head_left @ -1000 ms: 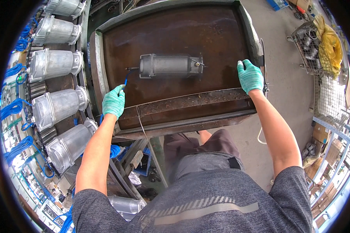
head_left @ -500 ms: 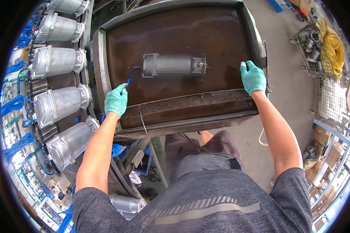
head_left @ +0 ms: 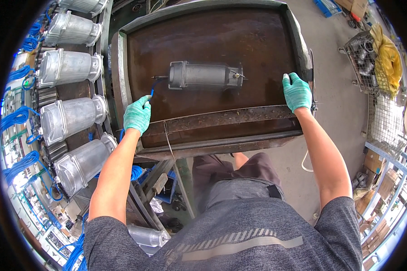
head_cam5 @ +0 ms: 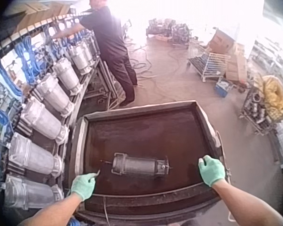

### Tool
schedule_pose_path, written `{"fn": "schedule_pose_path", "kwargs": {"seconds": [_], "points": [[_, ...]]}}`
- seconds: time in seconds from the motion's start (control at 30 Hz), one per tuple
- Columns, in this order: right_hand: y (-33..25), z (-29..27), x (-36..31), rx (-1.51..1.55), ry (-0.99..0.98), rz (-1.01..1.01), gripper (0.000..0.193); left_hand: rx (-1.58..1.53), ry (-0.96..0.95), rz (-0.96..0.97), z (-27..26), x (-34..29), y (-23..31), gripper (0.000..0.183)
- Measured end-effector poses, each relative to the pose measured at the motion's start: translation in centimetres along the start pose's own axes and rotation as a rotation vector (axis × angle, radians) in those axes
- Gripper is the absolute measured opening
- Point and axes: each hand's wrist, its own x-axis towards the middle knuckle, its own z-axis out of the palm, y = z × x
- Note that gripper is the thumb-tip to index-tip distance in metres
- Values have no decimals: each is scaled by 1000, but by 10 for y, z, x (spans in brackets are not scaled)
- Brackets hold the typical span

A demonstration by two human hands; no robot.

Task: The person rinses a metal pump housing in a tank of liquid, turns it over to rinse the other side, and then places the housing onto a workbench where other units with attached blue cables are lined up.

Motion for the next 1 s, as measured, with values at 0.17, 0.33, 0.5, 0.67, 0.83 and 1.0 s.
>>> {"fn": "schedule_pose_path", "kwargs": {"seconds": [0.17, 0.33, 0.5, 0.67, 0.83, 1.0], "points": [[-2, -1, -1, -1, -4, 8, 40, -5, 33, 36, 5, 1, -9, 29], [-1, -1, 0, -9, -7, 11, 40, -8, 12, 20, 3, 1, -4, 29], [-2, -2, -1, -6, -9, 9, 40, 2, 6, 15, 1, 0, -2, 29], [-3, -2, -1, -2, -4, 6, 40, 10, 21, 25, 1, -1, -2, 29], [-2, -1, -2, -4, 9, 3, 40, 11, 8, 17, 2, 1, -3, 29], [-1, -1, -1, -3, 8, -3, 39, -11, 20, 24, 3, 1, -5, 30]]}}
